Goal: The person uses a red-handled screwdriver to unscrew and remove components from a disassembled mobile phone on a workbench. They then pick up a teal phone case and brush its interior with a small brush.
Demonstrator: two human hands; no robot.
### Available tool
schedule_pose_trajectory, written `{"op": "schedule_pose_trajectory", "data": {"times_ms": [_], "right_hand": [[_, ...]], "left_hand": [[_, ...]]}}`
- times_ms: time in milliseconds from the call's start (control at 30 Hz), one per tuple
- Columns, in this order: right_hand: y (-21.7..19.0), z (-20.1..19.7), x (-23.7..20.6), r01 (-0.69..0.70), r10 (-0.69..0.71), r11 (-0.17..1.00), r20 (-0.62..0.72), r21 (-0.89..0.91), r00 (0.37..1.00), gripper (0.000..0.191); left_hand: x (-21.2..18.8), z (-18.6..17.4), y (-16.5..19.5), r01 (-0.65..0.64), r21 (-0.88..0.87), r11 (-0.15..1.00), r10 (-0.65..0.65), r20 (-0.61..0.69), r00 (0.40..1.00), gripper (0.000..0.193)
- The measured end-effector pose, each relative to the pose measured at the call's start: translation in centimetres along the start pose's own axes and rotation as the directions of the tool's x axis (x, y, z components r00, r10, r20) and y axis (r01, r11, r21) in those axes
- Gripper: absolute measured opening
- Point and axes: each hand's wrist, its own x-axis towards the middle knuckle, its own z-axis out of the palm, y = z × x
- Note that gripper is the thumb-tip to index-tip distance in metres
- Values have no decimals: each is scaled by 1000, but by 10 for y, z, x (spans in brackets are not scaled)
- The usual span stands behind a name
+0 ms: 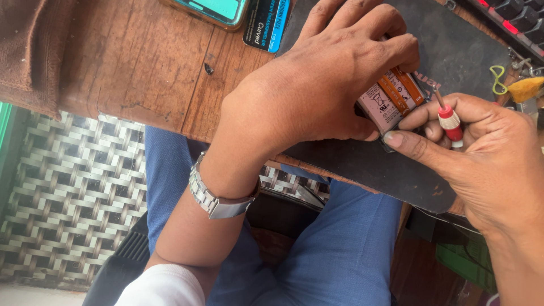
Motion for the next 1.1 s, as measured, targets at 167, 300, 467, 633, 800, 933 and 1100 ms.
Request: {"op": "schedule_pose_trajectory", "data": {"times_ms": [167, 300, 467, 633, 800, 933, 1100], "right_hand": [[1, -10, -4, 80, -79, 997, -68, 15, 995, 40], [25, -32, -31, 93, -160, 942, -189, -322, 969, 29], [57, -61, -80, 217, -326, 766, -76, -605, 942, 18], [59, -61, -88, 356, -459, 672, 11, -649, 888, 15], [42, -49, -76, 407, -499, 650, 43, -641, 865, 16], [40, -46, -70, 406, -492, 656, 47, -636, 869, 15], [43, -48, -70, 410, -493, 664, 47, -625, 869, 15]], "left_hand": [[0, 0, 1, -21, -17, 1000, 21, -1, 1000, 81], [-1, 2, 1, -14, -34, 999, 16, 54, 998, 77], [1, 2, 3, -47, -37, 998, 49, 56, 997, 67], [2, -1, 7, 34, 17, 999, -36, 176, 984, 63], [2, 3, 9, 58, 22, 998, -60, 105, 993, 81], [2, 6, 10, 109, 52, 993, -116, 154, 981, 84], [3, 8, 11, 112, 61, 992, -120, 141, 983, 86]]}}
